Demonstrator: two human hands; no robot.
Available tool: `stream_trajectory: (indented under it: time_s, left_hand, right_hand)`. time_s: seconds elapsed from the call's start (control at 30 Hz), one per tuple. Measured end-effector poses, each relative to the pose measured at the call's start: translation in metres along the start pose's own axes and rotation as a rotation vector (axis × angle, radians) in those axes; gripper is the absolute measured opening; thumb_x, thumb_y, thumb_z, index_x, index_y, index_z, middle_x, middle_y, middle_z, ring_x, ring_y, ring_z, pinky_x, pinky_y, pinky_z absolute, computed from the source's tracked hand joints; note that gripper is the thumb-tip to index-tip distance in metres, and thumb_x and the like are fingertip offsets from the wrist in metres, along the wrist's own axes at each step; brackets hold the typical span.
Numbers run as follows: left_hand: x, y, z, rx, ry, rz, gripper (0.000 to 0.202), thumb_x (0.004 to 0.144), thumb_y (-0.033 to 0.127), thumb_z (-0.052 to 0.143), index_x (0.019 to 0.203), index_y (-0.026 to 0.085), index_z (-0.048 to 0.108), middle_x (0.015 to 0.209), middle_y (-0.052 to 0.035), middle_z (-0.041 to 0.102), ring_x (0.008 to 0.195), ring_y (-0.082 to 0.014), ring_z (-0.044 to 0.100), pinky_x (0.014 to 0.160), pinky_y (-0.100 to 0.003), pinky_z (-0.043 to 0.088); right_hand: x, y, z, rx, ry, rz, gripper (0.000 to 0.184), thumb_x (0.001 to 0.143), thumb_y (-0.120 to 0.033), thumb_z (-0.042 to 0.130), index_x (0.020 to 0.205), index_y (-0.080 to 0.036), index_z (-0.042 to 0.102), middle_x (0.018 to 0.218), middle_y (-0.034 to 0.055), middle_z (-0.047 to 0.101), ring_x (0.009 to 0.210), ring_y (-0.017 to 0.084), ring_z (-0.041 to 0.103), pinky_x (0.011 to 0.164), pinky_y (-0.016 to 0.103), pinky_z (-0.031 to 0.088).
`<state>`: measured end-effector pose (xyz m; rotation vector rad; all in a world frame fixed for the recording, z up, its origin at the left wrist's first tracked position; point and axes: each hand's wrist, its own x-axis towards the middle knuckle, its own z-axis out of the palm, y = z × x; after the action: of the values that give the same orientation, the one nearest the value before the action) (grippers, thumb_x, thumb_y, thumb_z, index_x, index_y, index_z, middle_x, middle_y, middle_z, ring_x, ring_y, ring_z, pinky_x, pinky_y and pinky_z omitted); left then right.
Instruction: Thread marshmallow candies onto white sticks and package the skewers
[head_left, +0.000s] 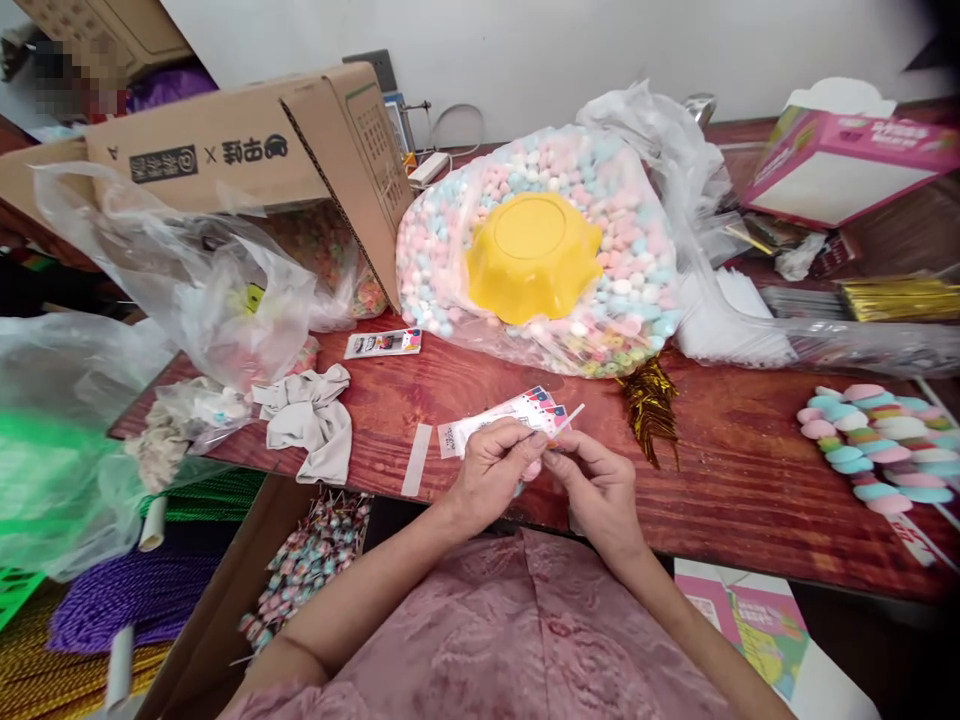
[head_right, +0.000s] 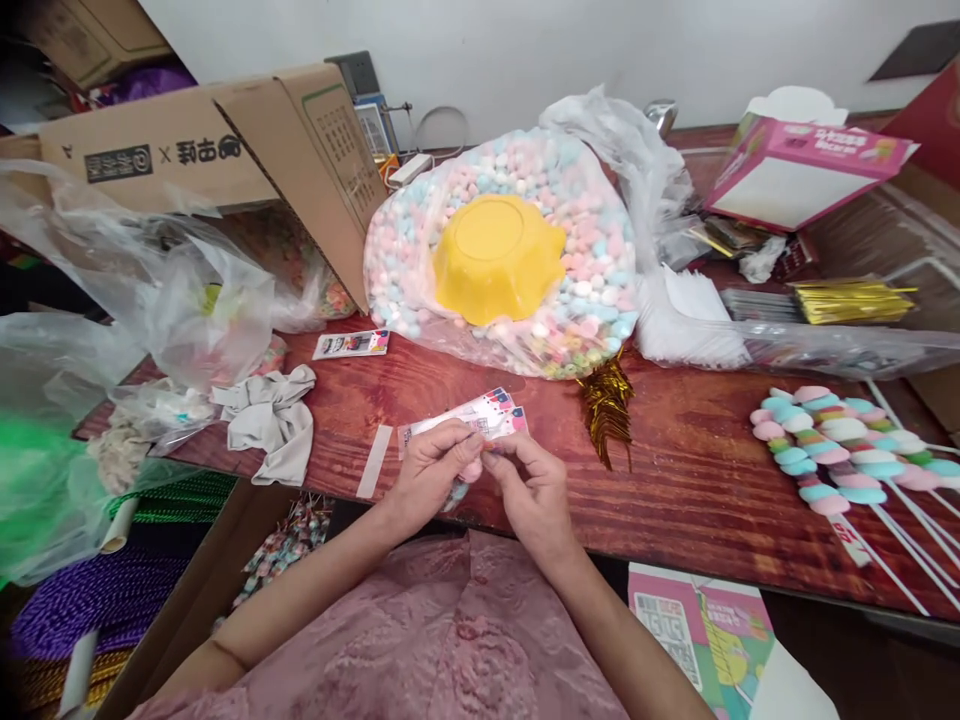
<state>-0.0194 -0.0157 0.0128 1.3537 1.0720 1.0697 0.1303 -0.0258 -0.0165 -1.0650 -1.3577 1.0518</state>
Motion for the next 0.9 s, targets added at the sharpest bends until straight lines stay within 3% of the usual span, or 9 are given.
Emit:
stream_trajectory:
  time_s: [0.07, 0.17, 0.27, 0.4, 0.53, 0.7, 0.8, 0.9]
  left_hand:
    - [-0.005, -0.005, 0.001, -0.089, -0.006, -0.038, 0.038, 0.092, 0.046, 0.056, 0.071, 0.016, 0.068, 0.076, -0.0026, 0.06, 0.076, -0.0122, 0.054, 0.078, -0.025, 0.044]
    - [-0.012, -0.014, -0.001, -0.359, -0.004, -0.179, 0.032, 0.088, 0.048, 0.063, 0.1, 0.02, 0.073, 0.091, -0.0042, 0.065, 0.089, -0.0147, 0.058, 0.088, -0.028, 0.044]
    - [-0.018, -0.017, -0.003, -0.453, -0.081, -0.257, 0.032, 0.086, 0.046, 0.066, 0.098, 0.017, 0.071, 0.083, -0.0026, 0.061, 0.079, -0.0123, 0.056, 0.08, -0.027, 0.044]
    - [-0.022, -0.008, -0.004, -0.222, -0.201, -0.133, 0.035, 0.094, 0.045, 0.053, 0.08, 0.015, 0.061, 0.078, -0.0003, 0.051, 0.072, -0.0105, 0.045, 0.071, -0.025, 0.039]
    - [-0.024, 0.001, -0.001, 0.078, -0.192, 0.027, 0.032, 0.099, 0.042, 0.044, 0.083, 0.016, 0.055, 0.084, -0.0013, 0.051, 0.08, -0.0134, 0.045, 0.076, -0.026, 0.039]
    - [-0.019, -0.001, 0.002, 0.253, -0.164, 0.006, 0.032, 0.099, 0.039, 0.041, 0.077, 0.017, 0.05, 0.08, -0.0012, 0.051, 0.075, -0.013, 0.045, 0.071, -0.026, 0.039]
    - [-0.014, -0.007, 0.001, -0.008, -0.129, -0.159, 0.034, 0.093, 0.044, 0.047, 0.071, 0.018, 0.048, 0.067, 0.0017, 0.048, 0.061, -0.0101, 0.045, 0.06, -0.024, 0.038]
    - [-0.01, -0.008, -0.005, -0.379, -0.225, -0.387, 0.031, 0.082, 0.047, 0.057, 0.073, 0.018, 0.049, 0.059, 0.0029, 0.051, 0.046, -0.0104, 0.049, 0.047, -0.023, 0.039]
  right_hand:
    - [0.001, 0.001, -0.001, -0.001, 0.029, -0.054, 0.007, 0.087, -0.022, 0.063, 0.082, -0.02, 0.069, 0.079, 0.0001, 0.068, 0.073, 0.013, 0.062, 0.069, 0.025, 0.05]
    - [0.003, 0.0, -0.002, -0.07, 0.033, -0.175, 0.009, 0.087, -0.016, 0.062, 0.081, -0.021, 0.068, 0.078, -0.0011, 0.066, 0.071, 0.012, 0.06, 0.067, 0.024, 0.048]
    - [0.002, -0.002, 0.003, -0.144, 0.066, -0.304, 0.014, 0.088, -0.011, 0.059, 0.088, -0.021, 0.067, 0.081, -0.0003, 0.064, 0.074, 0.012, 0.06, 0.068, 0.025, 0.048]
    - [-0.001, -0.006, 0.012, -0.296, 0.143, -0.448, 0.02, 0.088, -0.005, 0.054, 0.095, -0.02, 0.066, 0.083, 0.0018, 0.061, 0.073, 0.012, 0.058, 0.065, 0.026, 0.046]
    - [-0.003, -0.006, 0.015, -0.48, 0.203, -0.561, 0.02, 0.087, -0.003, 0.052, 0.094, -0.018, 0.064, 0.083, 0.0042, 0.06, 0.073, 0.014, 0.057, 0.063, 0.028, 0.045]
    - [-0.002, -0.003, 0.012, -0.425, 0.188, -0.505, 0.021, 0.088, -0.004, 0.051, 0.096, -0.02, 0.063, 0.081, 0.003, 0.06, 0.071, 0.014, 0.057, 0.063, 0.028, 0.046]
    - [0.004, -0.006, -0.003, -0.421, 0.134, -0.586, 0.035, 0.087, -0.007, 0.054, 0.116, -0.024, 0.063, 0.103, 0.0076, 0.066, 0.091, 0.019, 0.063, 0.075, 0.033, 0.05]
    - [0.014, -0.012, -0.027, -0.69, -0.151, -0.879, 0.045, 0.088, -0.013, 0.054, 0.128, -0.033, 0.061, 0.128, 0.0063, 0.064, 0.118, 0.026, 0.057, 0.092, 0.043, 0.044]
